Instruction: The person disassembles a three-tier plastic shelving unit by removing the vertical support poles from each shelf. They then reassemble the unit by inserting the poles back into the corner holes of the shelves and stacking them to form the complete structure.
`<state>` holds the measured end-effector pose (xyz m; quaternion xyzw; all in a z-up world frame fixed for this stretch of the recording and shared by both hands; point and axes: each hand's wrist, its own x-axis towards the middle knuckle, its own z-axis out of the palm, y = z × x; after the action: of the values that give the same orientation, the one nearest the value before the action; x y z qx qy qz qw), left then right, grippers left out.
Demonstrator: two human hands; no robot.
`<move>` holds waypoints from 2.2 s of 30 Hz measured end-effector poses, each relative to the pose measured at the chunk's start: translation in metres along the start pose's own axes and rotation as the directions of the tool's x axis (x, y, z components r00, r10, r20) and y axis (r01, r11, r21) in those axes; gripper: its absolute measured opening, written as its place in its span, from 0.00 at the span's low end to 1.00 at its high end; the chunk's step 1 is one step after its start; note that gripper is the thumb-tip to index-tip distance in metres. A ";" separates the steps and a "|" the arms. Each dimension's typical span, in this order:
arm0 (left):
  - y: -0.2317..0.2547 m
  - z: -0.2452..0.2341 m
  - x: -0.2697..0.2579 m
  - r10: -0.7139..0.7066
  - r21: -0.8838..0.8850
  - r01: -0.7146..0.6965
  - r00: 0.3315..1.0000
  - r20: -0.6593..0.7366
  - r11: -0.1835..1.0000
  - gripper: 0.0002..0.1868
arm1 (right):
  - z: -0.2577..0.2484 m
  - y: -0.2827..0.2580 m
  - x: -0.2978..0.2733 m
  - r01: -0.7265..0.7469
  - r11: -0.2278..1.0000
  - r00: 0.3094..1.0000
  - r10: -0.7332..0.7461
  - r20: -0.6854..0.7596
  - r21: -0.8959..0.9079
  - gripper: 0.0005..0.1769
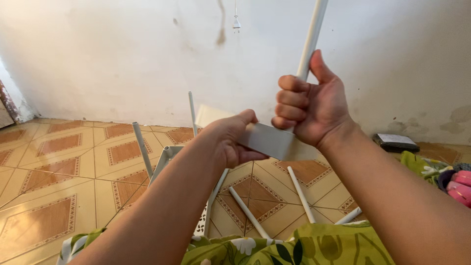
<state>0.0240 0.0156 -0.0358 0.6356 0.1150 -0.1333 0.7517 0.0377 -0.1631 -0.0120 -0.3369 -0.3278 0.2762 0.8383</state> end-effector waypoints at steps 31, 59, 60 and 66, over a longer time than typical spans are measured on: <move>-0.045 -0.031 0.009 -0.212 -0.366 0.132 0.959 -0.188 0.921 0.27 | -0.126 0.128 -0.064 -0.436 0.880 0.152 0.279 -0.948 0.189 0.39; -0.087 -0.090 0.003 -0.163 0.870 0.131 0.959 -0.233 -0.475 0.17 | -0.235 0.180 -0.080 -0.646 0.712 0.005 0.366 -0.930 0.277 0.28; -0.080 -0.090 0.002 -0.136 0.865 0.131 0.965 -0.222 -0.484 0.15 | -0.238 0.184 -0.086 -0.604 0.730 0.024 0.419 -0.908 0.320 0.27; -0.020 -0.081 -0.015 0.013 0.875 0.180 0.981 -0.195 -0.450 0.13 | -0.221 0.187 -0.085 -0.666 0.652 -0.022 0.469 -0.883 0.363 0.25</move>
<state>0.0029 0.0927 -0.0629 0.9669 0.0406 -0.1908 -0.1643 0.1012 -0.1899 -0.3063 -0.6002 0.3785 0.3093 0.6331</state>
